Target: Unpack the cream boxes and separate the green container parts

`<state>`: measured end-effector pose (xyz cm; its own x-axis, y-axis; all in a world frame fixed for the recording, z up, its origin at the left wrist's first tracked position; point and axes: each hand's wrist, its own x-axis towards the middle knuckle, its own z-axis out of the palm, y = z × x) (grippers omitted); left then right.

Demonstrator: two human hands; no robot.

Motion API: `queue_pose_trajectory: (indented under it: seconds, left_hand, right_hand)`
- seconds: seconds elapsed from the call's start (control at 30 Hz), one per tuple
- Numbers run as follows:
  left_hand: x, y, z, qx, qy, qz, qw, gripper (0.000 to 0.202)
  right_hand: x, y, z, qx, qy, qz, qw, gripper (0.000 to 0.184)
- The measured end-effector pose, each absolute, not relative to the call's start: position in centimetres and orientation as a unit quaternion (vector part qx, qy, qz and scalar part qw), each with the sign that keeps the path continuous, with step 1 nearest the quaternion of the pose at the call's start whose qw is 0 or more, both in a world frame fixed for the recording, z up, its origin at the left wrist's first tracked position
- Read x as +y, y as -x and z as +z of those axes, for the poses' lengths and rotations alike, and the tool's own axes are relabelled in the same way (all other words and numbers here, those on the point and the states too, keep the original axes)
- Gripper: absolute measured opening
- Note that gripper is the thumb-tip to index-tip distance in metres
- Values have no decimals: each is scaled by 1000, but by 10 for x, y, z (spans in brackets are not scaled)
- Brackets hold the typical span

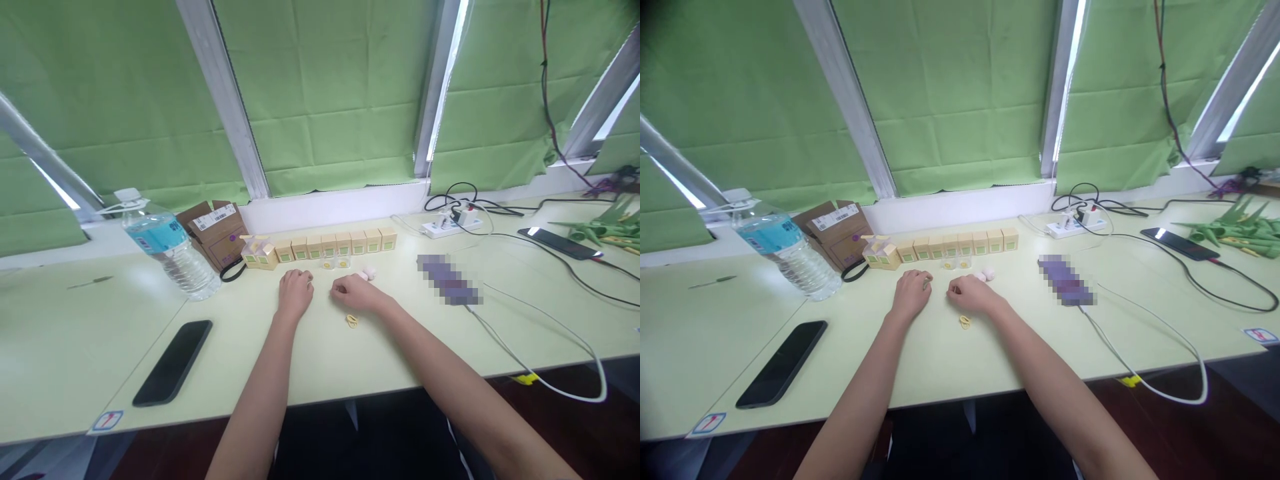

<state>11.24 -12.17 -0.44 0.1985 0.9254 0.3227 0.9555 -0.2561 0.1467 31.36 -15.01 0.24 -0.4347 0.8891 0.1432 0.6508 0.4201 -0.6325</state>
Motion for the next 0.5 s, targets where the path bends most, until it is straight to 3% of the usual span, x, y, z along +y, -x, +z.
queue_pose_trajectory:
  seconds: [0.3, 0.5]
  left_hand:
    - [-96, -103, 23, -654, 726, -209, 38, 29]
    - [-46, -91, 57, -683, 712, -163, 16, 54]
  right_hand:
    - [-149, -313, 4, -813, 469, 247, 240, 18]
    - [-150, -314, 4, -810, 479, 248, 232, 18]
